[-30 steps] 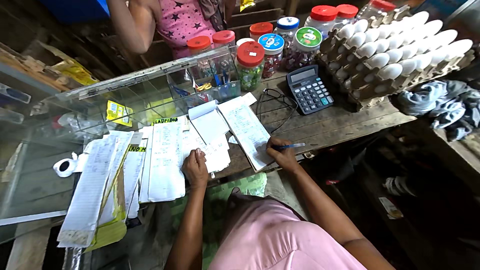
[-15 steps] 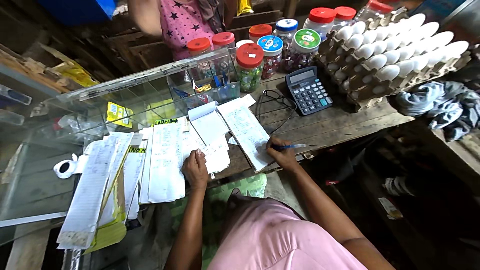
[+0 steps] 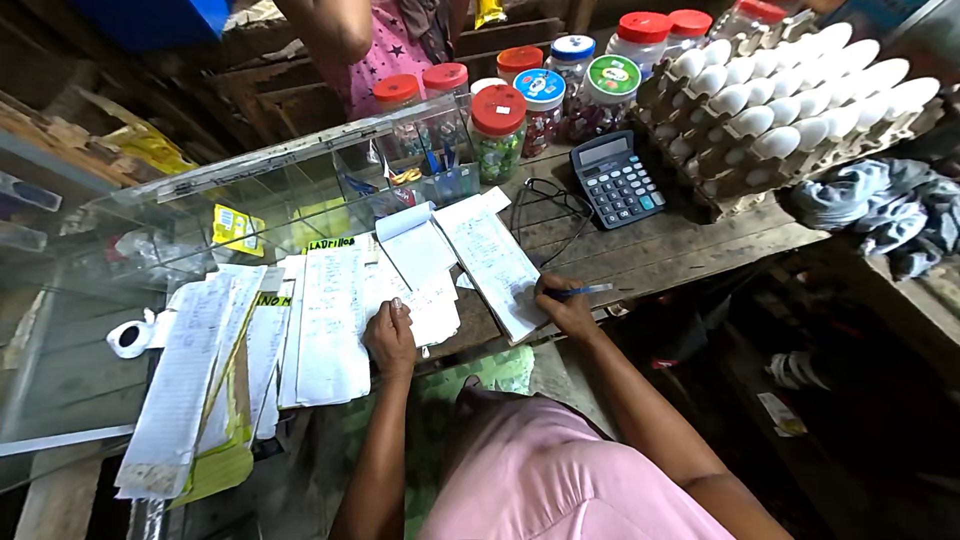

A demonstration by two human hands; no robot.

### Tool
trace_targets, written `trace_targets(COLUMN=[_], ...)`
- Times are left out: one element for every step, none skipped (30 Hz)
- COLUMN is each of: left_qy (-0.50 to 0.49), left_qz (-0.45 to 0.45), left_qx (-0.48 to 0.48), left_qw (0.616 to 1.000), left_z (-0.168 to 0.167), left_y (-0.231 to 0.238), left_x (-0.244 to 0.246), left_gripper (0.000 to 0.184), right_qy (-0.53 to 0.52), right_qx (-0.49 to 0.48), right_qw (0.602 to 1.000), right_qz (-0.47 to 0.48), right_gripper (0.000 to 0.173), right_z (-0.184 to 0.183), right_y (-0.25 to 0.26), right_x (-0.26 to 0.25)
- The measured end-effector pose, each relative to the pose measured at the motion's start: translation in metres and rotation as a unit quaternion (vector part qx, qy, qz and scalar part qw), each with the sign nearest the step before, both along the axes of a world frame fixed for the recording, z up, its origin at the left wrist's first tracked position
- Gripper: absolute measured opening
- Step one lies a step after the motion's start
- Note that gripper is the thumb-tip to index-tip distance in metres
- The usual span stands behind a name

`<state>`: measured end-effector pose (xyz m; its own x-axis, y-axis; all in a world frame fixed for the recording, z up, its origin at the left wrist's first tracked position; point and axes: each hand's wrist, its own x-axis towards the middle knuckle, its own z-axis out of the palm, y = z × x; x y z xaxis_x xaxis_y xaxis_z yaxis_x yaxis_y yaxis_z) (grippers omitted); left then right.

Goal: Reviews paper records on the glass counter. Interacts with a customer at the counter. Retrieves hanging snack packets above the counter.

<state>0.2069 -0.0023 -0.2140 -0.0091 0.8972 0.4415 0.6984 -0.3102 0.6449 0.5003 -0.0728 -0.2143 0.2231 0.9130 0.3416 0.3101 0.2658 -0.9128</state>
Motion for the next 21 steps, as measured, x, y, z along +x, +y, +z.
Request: trace_targets(left_qy=[0.0,-0.001,-0.003,-0.004,-0.005,-0.005,-0.006,-0.007,-0.007,-0.007,-0.007,-0.007,-0.006,-0.006,-0.005,-0.005,-0.005,-0.004,-0.004,-0.003,-0.003], left_qz=[0.0,0.0,0.001,0.001,0.001,0.002,0.002,0.001,0.001,0.001,0.002,0.001,0.001,0.001,0.001,0.001,0.001,0.002,0.001,-0.003,-0.004], left_qx=[0.001,0.003,0.003,0.003,0.003,0.004,0.003,0.002,0.001,0.001,0.002,0.003,0.004,0.003,0.001,0.001,0.0,0.0,-0.004,-0.012,-0.015], left_qw=[1.0,1.0,1.0,1.0,1.0,1.0,1.0,1.0,1.0,1.0,1.0,1.0,1.0,1.0,1.0,1.0,1.0,1.0,1.0,1.0,1.0], left_z=[-0.0002,-0.0005,-0.0005,-0.0007,-0.0012,-0.0014,-0.0012,-0.0007,-0.0008,-0.0014,-0.0018,-0.0021,-0.0019,-0.0013,-0.0007,-0.0006,-0.0009,-0.001,-0.0003,0.0009,0.0017], left_y=[0.0002,0.0003,0.0002,0.0003,0.0006,0.0008,0.0007,0.0004,0.0003,0.0007,0.001,0.0009,0.0006,0.0003,0.0005,0.0007,0.0007,0.0007,0.0007,0.0006,0.0006], left_x=[0.0003,0.0005,0.0004,0.0002,0.0,-0.0001,0.0,0.0001,0.0001,-0.0001,-0.0002,-0.0001,0.0,0.0003,0.0005,0.0005,0.0003,0.0,-0.0003,-0.0007,-0.0007], left_gripper=[0.054,0.054,0.054,0.054,0.054,0.054,0.054,0.054,0.054,0.054,0.054,0.054,0.054,0.054,0.054,0.054,0.054,0.054,0.054,0.053,0.053], right_qy=[0.001,-0.001,-0.002,-0.004,-0.005,-0.006,-0.005,-0.004,-0.005,-0.008,-0.015,-0.025,-0.032,-0.036,-0.033,-0.02,0.006,0.042,0.08,0.11,0.133], right_qx=[0.0,0.001,0.006,0.01,0.012,0.01,0.008,0.009,0.013,0.018,0.019,0.019,0.018,0.016,0.013,0.009,0.001,-0.008,-0.016,-0.022,-0.018], right_qw=[1.0,1.0,1.0,1.0,1.0,1.0,1.0,1.0,1.0,1.0,1.0,1.0,0.999,0.999,0.999,1.0,1.0,0.999,0.996,0.993,0.99], right_qz=[-0.002,-0.003,-0.004,-0.004,-0.004,-0.004,-0.006,-0.009,-0.011,-0.011,-0.009,-0.006,-0.005,-0.006,-0.009,-0.013,-0.017,-0.022,-0.027,-0.029,-0.031], right_gripper=[0.014,0.014,0.013,0.012,0.012,0.013,0.014,0.014,0.014,0.014,0.014,0.014,0.014,0.014,0.014,0.014,0.014,0.015,0.015,0.015,0.015], right_z=[0.0003,0.0001,-0.001,-0.0021,-0.0025,-0.0017,-0.0005,0.0002,0.0001,-0.0004,-0.0005,-0.0004,-0.0005,-0.0006,-0.0012,-0.0017,-0.0015,-0.0001,0.0024,0.0051,0.007], right_y=[-0.0001,-0.0003,-0.0001,0.0002,0.0005,0.0004,0.0001,0.0002,0.0003,0.0005,0.0006,0.0004,0.0001,-0.0001,0.0001,0.0002,0.0,-0.0005,-0.0011,-0.0023,-0.0034], right_x=[0.0003,0.0007,0.0008,0.0007,0.0006,0.0005,0.0003,0.0002,0.0001,0.0,-0.0001,-0.0003,-0.0002,0.0002,0.0007,0.0011,0.001,0.0011,0.0021,0.0042,0.0067])
